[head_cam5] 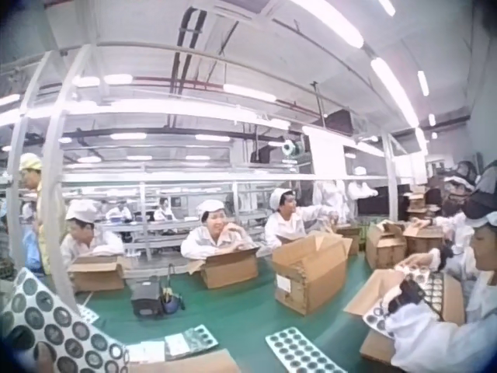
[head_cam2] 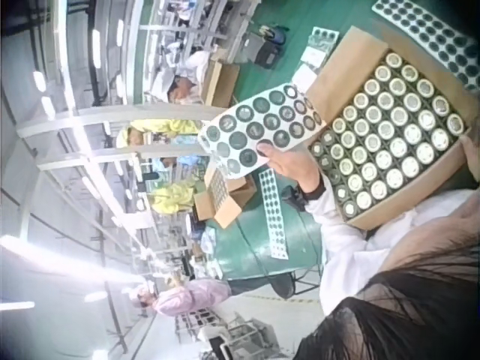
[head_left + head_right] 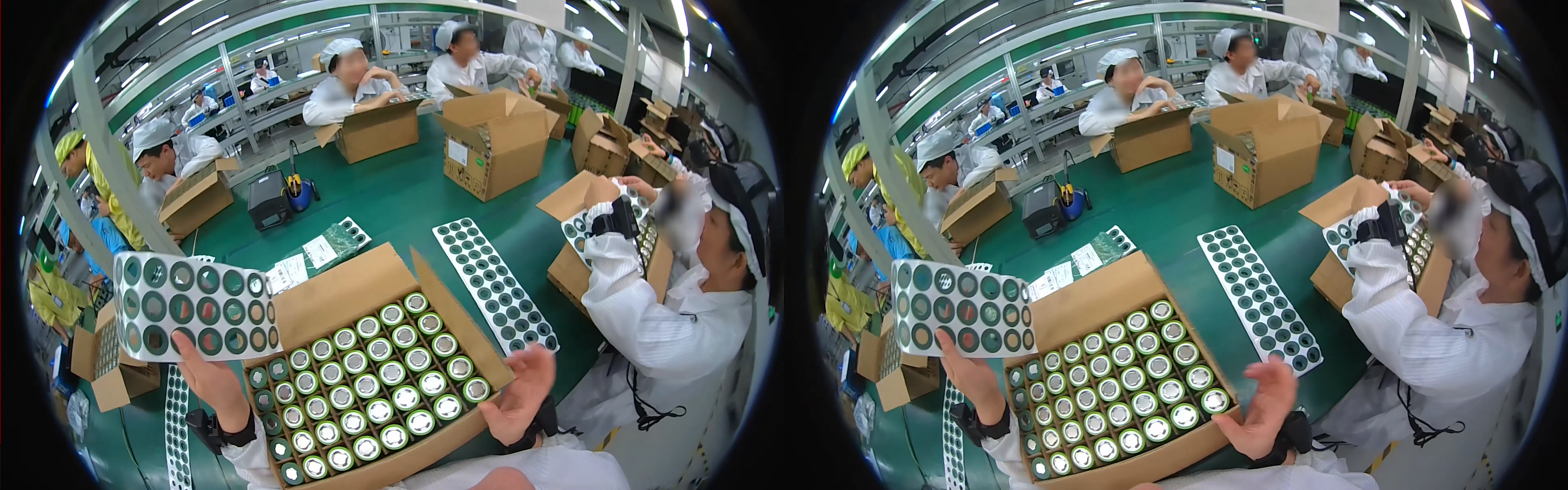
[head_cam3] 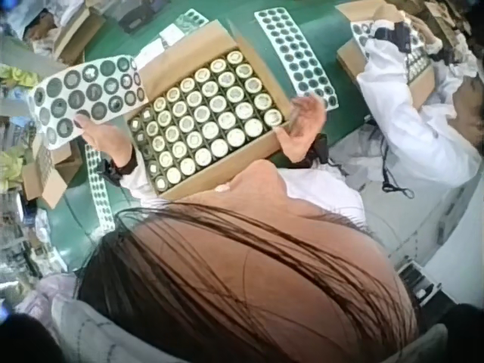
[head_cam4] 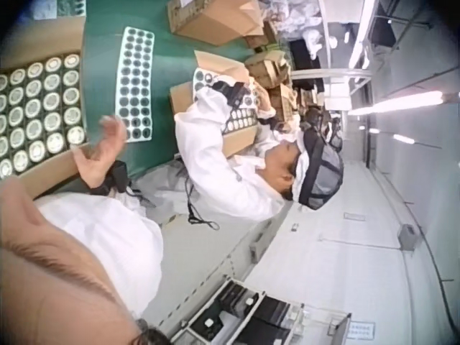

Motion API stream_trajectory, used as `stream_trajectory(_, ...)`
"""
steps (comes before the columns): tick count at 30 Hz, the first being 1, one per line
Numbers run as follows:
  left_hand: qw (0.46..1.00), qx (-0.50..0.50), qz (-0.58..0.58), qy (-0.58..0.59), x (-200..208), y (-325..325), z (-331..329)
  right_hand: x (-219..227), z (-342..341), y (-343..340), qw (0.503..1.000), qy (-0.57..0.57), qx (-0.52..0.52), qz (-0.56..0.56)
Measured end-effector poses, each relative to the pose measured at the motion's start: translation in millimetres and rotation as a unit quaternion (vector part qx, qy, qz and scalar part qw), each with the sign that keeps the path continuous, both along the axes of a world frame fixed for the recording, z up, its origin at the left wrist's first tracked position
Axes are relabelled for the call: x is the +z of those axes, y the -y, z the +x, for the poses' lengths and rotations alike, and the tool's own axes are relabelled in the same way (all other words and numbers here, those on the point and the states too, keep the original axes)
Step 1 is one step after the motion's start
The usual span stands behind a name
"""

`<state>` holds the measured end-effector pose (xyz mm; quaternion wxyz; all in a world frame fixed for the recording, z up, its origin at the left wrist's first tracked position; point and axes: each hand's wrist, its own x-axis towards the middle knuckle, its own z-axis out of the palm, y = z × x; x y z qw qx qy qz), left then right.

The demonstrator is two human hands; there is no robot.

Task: Applying stickers or insulation components to electronic battery cells in a factory assembly line.

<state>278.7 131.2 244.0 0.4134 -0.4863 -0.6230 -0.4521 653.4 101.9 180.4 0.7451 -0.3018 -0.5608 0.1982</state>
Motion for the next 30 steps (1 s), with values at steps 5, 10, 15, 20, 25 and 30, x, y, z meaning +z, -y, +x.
stream_trajectory(5, 0.993, 0.115, -0.012, -0.002, 6, 5, 1, 15, 18, -8, 0.956, 0.278, 0.095, 0.022)
stream_trajectory(10, 0.981, 0.178, 0.001, -0.071, 14, -8, 3, 0, 27, -9, 0.968, 0.157, 0.191, -0.049)
stream_trajectory(15, 0.975, -0.121, 0.073, 0.173, 18, -8, 1, -9, 32, -12, 0.951, 0.076, 0.282, -0.098)
stream_trajectory(20, 0.983, -0.133, 0.059, 0.110, 28, -9, 9, -7, 42, -14, 0.946, 0.072, 0.303, -0.096)
stream_trajectory(25, 0.996, 0.062, 0.034, -0.058, 27, -12, 30, -4, 46, -8, 0.949, 0.147, 0.248, -0.128)
stream_trajectory(30, 0.991, 0.113, 0.011, -0.076, 27, -11, 33, -2, 53, -7, 0.944, 0.217, 0.211, -0.129)
